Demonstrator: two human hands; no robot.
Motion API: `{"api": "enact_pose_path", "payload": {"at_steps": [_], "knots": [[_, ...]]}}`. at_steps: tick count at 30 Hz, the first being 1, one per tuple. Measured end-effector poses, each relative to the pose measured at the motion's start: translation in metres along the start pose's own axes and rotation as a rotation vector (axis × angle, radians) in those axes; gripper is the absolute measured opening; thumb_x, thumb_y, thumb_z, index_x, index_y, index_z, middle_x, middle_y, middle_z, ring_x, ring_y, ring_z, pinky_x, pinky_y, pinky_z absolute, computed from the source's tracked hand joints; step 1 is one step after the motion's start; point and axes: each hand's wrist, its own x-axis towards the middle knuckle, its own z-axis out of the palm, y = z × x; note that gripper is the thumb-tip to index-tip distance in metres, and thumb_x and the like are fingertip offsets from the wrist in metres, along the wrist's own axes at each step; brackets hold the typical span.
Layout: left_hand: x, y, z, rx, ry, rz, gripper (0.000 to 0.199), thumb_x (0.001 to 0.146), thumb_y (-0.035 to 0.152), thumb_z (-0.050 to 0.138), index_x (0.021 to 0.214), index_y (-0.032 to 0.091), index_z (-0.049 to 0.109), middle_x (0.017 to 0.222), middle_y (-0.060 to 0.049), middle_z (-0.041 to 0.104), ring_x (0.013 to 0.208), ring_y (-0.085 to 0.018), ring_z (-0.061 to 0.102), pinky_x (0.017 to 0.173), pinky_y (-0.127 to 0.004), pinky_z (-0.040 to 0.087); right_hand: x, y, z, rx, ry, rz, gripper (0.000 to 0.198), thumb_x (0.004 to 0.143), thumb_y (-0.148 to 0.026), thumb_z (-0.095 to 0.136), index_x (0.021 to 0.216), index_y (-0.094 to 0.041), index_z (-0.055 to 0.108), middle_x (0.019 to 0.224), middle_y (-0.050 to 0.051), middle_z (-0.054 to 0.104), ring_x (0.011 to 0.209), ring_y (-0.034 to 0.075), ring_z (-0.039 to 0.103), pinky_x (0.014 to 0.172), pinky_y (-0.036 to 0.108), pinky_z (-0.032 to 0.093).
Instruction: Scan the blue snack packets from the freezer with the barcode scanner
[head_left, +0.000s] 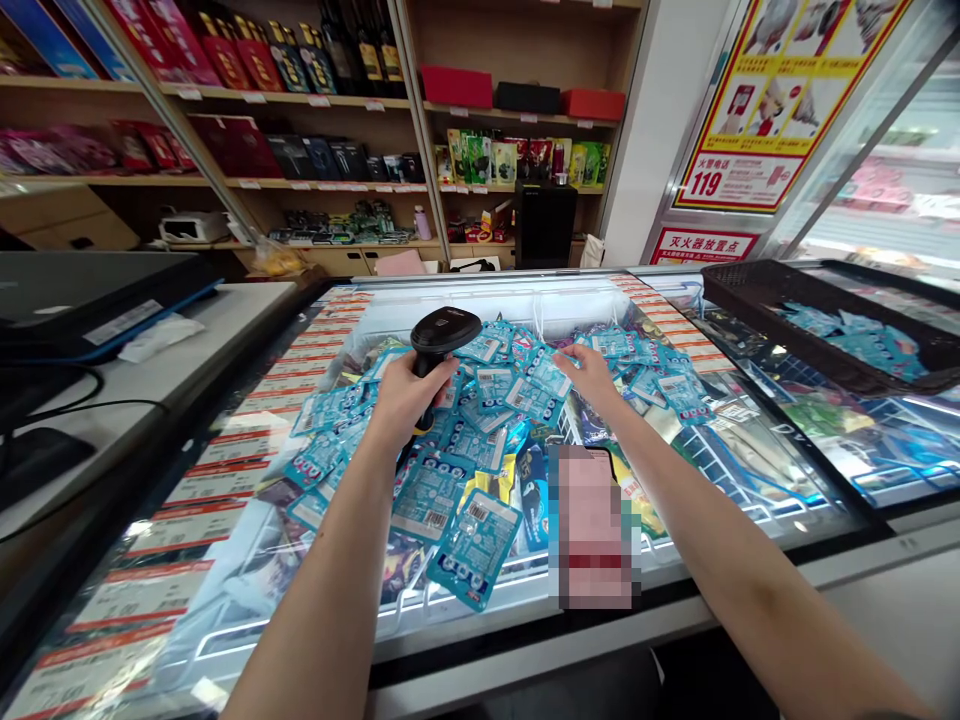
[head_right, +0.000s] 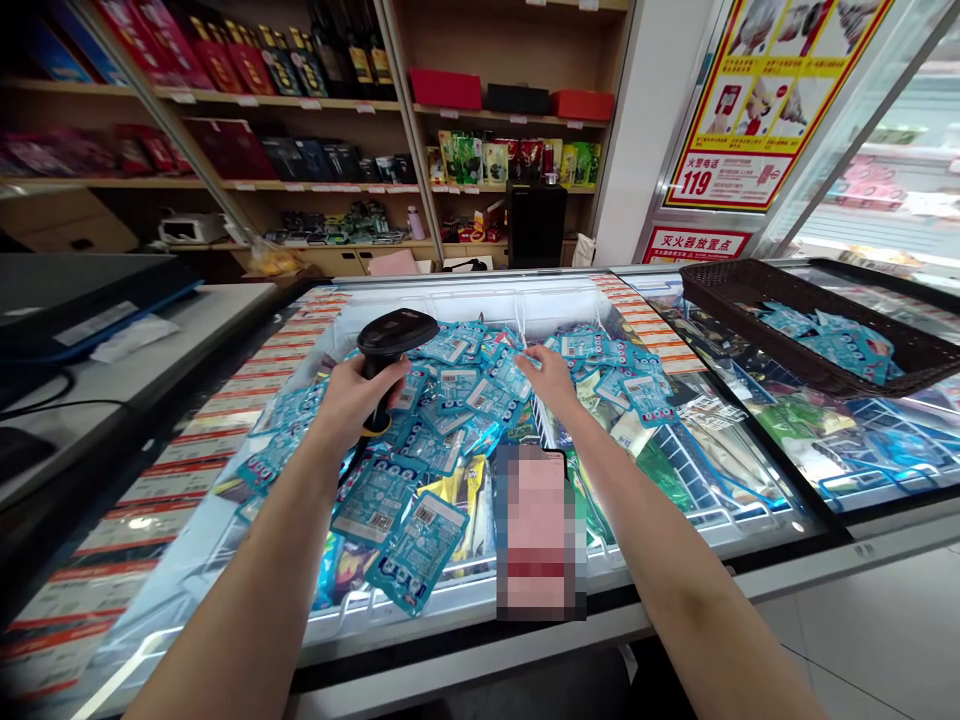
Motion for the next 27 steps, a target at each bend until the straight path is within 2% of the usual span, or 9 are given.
{"api": "enact_pose_path", "payload": {"at_steps": [4,8,12,16,22,27], "knots": [[0.001,0.000,0.001,0.013,0.001,0.000,0.024,0.072,0.037,0.068,0.079,0.016,0.057,0.053,0.003,0.052,0.043,-0.009,0.044,0.043,-0.022,0.037,0.006,0.004,-0.007,0.499,0.145,0.250,0.028,0.072,-0.043,0.072,0.075,-0.021,0.056,0.059,-0.005,0.053,0.056,0.013,0.052,0.057,0.030,0.054],[0.000,-0.002,0.000,0.043,-0.058,0.028,0.024,0.076,0.039,0.065,0.075,0.017,0.056,0.052,0.002,0.053,0.043,-0.009,0.044,0.045,-0.022,0.036,0.008,0.003,-0.014,0.790,0.175,0.349,0.034,0.064,-0.029,0.080,0.073,-0.022,0.048,0.057,-0.008,0.052,0.056,0.011,0.056,0.061,0.030,0.059],[-0.006,0.002,0.000,0.073,-0.174,0.067,0.026,0.079,0.041,0.063,0.074,0.017,0.056,0.050,0.002,0.051,0.046,-0.010,0.045,0.049,-0.023,0.036,0.005,0.003,-0.015,0.866,0.141,0.345,0.036,0.066,-0.026,0.080,0.073,-0.022,0.045,0.057,-0.008,0.055,0.058,0.011,0.060,0.068,0.031,0.062],[-0.013,0.009,0.005,0.123,-0.294,0.060,0.025,0.078,0.041,0.064,0.075,0.017,0.058,0.050,0.002,0.052,0.047,-0.011,0.046,0.051,-0.024,0.036,0.004,0.003,-0.014,0.888,0.122,0.327,0.035,0.070,-0.030,0.078,0.076,-0.022,0.044,0.060,-0.008,0.058,0.059,0.011,0.063,0.067,0.030,0.062],[-0.013,0.007,0.008,0.185,-0.376,0.031,0.028,0.078,0.043,0.065,0.067,0.018,0.056,0.050,0.002,0.053,0.045,-0.011,0.046,0.049,-0.024,0.034,0.004,0.005,-0.015,0.870,0.158,0.340,0.035,0.070,-0.029,0.078,0.076,-0.022,0.044,0.059,-0.008,0.057,0.062,0.011,0.064,0.069,0.029,0.061],[-0.013,0.006,0.008,0.192,-0.441,0.060,0.029,0.080,0.041,0.063,0.064,0.018,0.055,0.049,0.001,0.052,0.045,-0.011,0.045,0.050,-0.024,0.033,0.003,0.007,-0.013,0.873,0.170,0.321,0.035,0.069,-0.029,0.079,0.075,-0.022,0.045,0.056,-0.009,0.054,0.061,0.010,0.064,0.068,0.028,0.061]]}}
